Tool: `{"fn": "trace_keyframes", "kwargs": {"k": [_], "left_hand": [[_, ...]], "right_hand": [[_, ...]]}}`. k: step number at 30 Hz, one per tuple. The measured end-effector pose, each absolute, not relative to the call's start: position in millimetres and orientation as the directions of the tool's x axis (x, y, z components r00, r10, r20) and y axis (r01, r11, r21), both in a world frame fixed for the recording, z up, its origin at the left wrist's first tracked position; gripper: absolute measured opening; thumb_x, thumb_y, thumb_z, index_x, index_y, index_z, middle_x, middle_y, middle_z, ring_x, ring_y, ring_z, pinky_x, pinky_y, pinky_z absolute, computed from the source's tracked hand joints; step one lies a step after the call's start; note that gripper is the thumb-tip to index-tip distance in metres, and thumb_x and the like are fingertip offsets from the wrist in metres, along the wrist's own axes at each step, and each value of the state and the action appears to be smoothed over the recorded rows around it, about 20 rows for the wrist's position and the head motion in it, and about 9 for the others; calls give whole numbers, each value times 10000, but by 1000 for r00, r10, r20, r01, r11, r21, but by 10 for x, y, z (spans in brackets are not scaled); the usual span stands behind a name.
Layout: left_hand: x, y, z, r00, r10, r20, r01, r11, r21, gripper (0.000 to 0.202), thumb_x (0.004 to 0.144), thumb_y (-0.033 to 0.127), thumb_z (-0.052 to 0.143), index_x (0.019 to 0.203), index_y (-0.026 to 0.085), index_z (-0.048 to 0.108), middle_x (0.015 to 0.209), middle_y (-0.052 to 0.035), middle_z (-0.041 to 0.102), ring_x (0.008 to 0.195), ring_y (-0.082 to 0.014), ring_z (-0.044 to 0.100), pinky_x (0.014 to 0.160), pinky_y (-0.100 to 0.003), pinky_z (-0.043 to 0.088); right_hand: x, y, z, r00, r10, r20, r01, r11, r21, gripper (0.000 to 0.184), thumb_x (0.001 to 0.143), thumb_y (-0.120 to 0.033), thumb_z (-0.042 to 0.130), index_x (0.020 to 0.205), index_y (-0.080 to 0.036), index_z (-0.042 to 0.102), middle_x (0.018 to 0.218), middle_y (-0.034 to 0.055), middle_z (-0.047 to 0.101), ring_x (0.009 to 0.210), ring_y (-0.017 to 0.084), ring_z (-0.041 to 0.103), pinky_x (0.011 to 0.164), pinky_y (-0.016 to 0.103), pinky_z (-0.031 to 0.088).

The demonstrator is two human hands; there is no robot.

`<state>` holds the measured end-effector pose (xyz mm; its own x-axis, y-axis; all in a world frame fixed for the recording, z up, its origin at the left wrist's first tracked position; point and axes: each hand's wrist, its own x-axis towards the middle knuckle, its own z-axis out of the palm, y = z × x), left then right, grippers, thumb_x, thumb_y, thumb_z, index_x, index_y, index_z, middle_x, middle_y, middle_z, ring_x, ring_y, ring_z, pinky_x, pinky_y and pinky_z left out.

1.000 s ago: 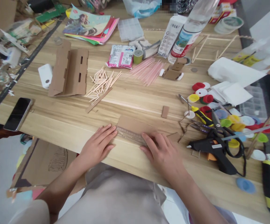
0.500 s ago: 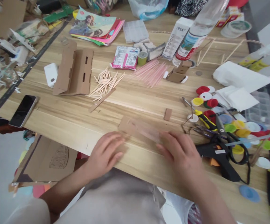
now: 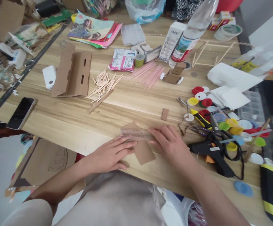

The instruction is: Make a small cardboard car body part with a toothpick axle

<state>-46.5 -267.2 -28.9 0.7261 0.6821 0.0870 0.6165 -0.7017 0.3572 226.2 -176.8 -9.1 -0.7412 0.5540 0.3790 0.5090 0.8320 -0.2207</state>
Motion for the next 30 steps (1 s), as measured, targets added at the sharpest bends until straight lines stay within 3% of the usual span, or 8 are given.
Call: {"fn": "trace_keyframes", "kwargs": {"k": [6,15,21,27,30], "left_hand": [[-522,-2687,-316,747,656,106,582,-723,372,635,1032,558,489,1517,149,492,1517,-124,626,1569,-242,391,1300,-433,345],[-553,-2731,-333,735,656,170,574,-736,358,517,1055,461,516,1447,129,580,1430,-126,694,1492,-201,509,1289,-390,384],[-556,-2746,-305,725,647,237,562,-754,341,505,1052,429,537,1401,70,610,1416,-139,701,1456,-194,550,1282,-355,386],[-561,-2742,-298,727,649,223,564,-750,346,510,1049,450,542,1403,90,613,1407,-126,710,1473,-187,531,1284,-363,384],[-574,-2750,-285,727,654,208,578,-747,330,493,1042,454,554,1384,108,633,1428,-96,700,1527,-240,458,1291,-411,385]], "right_hand": [[2308,-1737,-191,-735,593,329,541,805,-244,315,1065,-317,485,1317,-265,666,1097,119,746,961,293,695,821,460,600],[2368,-1609,-232,-774,541,329,506,841,-192,296,1061,-289,492,1284,-244,680,1089,123,748,933,279,699,807,458,606],[2356,-1553,-284,-773,577,265,528,816,-237,327,1050,-296,488,1300,-292,698,1122,112,747,964,293,688,848,491,592],[2324,-1507,-296,-774,552,310,502,834,-230,329,1070,-309,457,1254,-264,726,1085,112,747,916,269,694,821,448,594],[2313,-1473,-312,-768,560,311,508,828,-237,331,1067,-315,463,1257,-272,731,1088,112,745,933,271,698,828,457,599]]}}
